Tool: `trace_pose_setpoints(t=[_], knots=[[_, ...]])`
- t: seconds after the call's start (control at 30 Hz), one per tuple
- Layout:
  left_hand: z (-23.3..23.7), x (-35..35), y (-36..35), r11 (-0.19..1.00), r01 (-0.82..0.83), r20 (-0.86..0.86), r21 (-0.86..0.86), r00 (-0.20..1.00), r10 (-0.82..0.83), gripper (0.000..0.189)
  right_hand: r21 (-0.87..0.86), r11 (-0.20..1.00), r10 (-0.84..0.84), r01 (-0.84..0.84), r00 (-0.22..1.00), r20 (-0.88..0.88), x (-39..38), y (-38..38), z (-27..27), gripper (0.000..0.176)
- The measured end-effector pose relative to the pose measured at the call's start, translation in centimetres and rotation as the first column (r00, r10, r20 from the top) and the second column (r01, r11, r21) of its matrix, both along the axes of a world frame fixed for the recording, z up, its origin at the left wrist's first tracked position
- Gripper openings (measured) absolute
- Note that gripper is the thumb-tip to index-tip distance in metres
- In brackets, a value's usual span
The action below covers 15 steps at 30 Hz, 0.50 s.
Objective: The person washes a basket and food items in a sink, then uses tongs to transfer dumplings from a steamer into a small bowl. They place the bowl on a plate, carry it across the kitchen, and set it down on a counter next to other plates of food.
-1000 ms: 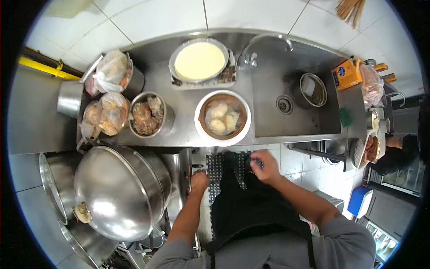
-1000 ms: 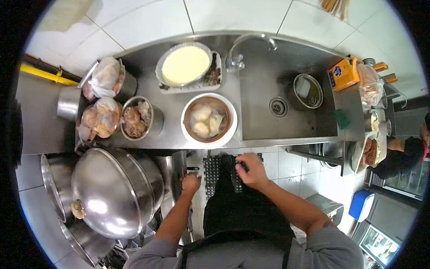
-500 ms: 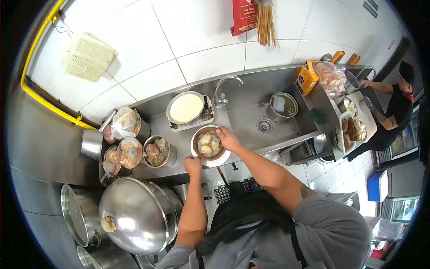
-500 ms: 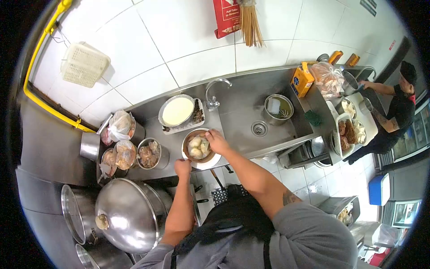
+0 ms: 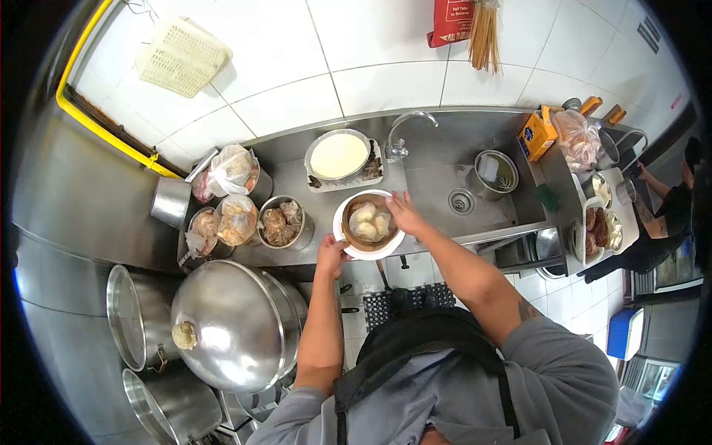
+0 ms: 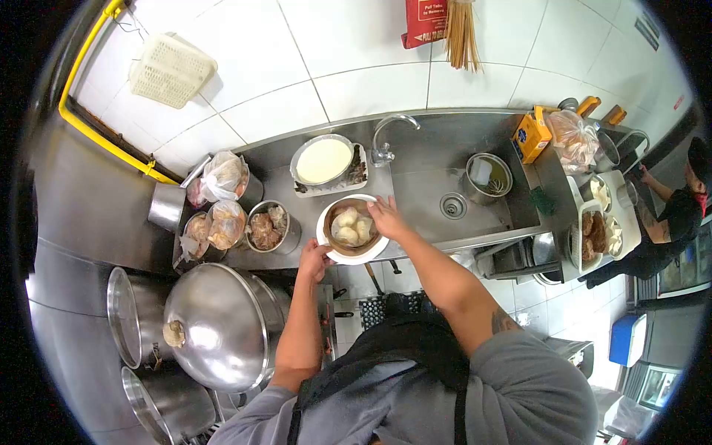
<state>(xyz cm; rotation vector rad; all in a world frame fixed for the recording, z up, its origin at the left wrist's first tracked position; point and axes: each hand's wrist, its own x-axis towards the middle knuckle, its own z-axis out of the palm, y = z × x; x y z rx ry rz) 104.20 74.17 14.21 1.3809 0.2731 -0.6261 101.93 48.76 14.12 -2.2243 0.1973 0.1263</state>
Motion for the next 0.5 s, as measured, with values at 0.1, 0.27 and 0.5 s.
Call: trace_pose_setpoints(t=[0.1,0.27,0.5], knots=[[0.2,-1.2,0.2,0.998,0.02,0.064,-0.054,0.998,-0.017,0.019,0.028,0.995,-0.096,0.095,0.994,0.052,-0.9,0.1,0.3,0.068],[3.9,-5.2,-3.8,0.965,0.034,0.115,-0.26,0.993,-0.004,0.02,0.33,0.935,-0.254,0.134,0.901,0.353,-7.6,-4.5,4.4,0.056],[9.3,-11.7,-16.1,0.83,0.358,0.189,-0.428,0.933,-0.305,0.032,0.109,0.658,-0.741,0.745,0.616,0.267,-34.0,-17.6,1.4,0.019]])
